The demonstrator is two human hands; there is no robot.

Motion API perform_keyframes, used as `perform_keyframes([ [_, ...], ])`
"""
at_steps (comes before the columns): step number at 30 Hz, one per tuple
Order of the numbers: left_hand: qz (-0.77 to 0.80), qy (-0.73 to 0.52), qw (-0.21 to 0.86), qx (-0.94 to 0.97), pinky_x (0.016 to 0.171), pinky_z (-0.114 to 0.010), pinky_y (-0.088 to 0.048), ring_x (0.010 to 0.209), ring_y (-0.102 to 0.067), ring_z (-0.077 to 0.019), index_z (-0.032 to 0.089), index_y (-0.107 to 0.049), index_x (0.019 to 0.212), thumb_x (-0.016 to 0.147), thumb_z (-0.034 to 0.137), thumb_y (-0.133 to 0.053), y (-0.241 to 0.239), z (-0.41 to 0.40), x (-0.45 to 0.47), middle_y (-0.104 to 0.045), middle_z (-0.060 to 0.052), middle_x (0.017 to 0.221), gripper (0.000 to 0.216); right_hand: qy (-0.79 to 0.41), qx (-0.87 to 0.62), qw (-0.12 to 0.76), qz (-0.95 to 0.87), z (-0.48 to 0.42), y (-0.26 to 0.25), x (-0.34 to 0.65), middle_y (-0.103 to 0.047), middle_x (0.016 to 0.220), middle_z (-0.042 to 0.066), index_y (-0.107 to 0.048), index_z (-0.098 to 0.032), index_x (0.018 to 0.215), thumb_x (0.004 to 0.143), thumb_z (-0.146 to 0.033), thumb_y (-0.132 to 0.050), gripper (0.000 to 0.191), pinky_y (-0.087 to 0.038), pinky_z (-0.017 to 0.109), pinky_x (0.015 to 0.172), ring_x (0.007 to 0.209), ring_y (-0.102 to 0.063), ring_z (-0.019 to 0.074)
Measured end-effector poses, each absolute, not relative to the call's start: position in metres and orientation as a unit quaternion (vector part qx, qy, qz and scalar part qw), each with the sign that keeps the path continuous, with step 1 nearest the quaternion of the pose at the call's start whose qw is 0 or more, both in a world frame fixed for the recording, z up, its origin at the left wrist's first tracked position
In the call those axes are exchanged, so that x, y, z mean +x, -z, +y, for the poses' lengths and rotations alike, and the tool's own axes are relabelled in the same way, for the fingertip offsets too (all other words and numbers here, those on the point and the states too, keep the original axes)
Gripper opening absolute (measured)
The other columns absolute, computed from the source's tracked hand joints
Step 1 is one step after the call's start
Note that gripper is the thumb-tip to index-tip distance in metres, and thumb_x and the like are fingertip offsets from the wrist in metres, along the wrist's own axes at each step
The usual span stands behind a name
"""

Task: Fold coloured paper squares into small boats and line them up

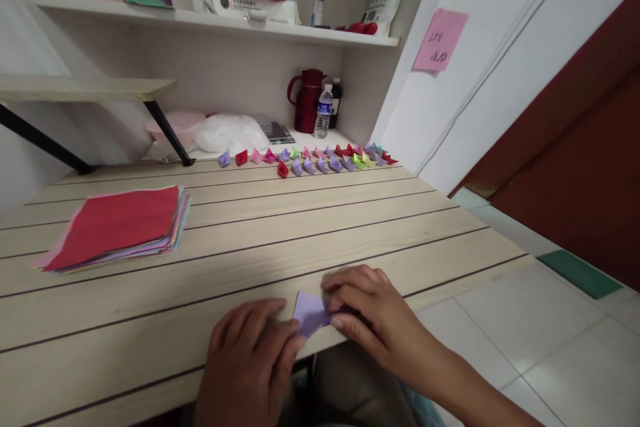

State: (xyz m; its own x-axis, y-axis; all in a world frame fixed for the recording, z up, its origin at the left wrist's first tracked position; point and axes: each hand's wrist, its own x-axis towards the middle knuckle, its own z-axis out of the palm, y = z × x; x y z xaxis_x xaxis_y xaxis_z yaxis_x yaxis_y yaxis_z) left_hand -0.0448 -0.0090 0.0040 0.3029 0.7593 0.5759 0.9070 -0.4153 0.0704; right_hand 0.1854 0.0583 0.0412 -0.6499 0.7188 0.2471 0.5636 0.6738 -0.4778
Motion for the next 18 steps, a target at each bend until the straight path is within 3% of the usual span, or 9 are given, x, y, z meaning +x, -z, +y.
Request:
perform_keyframes([
  [7,-0.570,0.292,0.148,-0.754,0.090,-0.041,-0.038,0.094,-0.064,-0.0229,0.024,-0.061,0.085,0.088,0.026,-0.061,0.004,-0.005,-0.036,-0.073,-0.002,0.100,0.004,-0.147,-0.382,0.221,-0.885,0.065,-0.034,0.172,-0.062,0.098,0.005,-0.061,-0.021,0.089,0.093,-0.030,-0.060,0.010,-0.042,0.037,0.081,0.090,-0.054,0.0221],
  [13,-0.562,0.286,0.171,-0.757,0.094,-0.042,-0.037,0.090,-0.066,-0.0224,0.023,-0.059,0.086,0.087,0.025,-0.062,0.006,-0.006,-0.042,-0.074,-0.004,0.096,0.004,-0.126,-0.411,0.212,-0.878,0.065,-0.033,0.164,-0.059,0.095,0.005,-0.059,-0.021,0.085,0.088,-0.028,-0.065,0.010,-0.042,0.038,0.080,0.088,-0.052,0.0228],
  [15,-0.559,0.307,0.191,-0.746,0.099,-0.043,-0.036,0.092,-0.067,-0.0217,0.021,-0.061,0.092,0.087,0.019,-0.059,0.008,-0.009,-0.040,-0.075,-0.006,0.099,0.006,-0.120,-0.415,0.208,-0.877,0.066,-0.033,0.162,-0.058,0.093,0.005,-0.059,-0.021,0.083,0.087,-0.027,-0.066,0.010,-0.042,0.037,0.078,0.086,-0.052,0.0225],
  [18,-0.560,0.348,0.255,-0.707,0.112,-0.047,-0.028,0.105,-0.067,-0.0223,0.020,-0.064,0.114,0.087,0.011,-0.056,0.013,-0.015,-0.024,-0.075,-0.009,0.111,0.030,-0.117,-0.412,0.212,-0.878,0.066,-0.033,0.160,-0.058,0.092,0.004,-0.059,-0.021,0.082,0.086,-0.026,-0.066,0.010,-0.043,0.036,0.077,0.085,-0.052,0.0218],
])
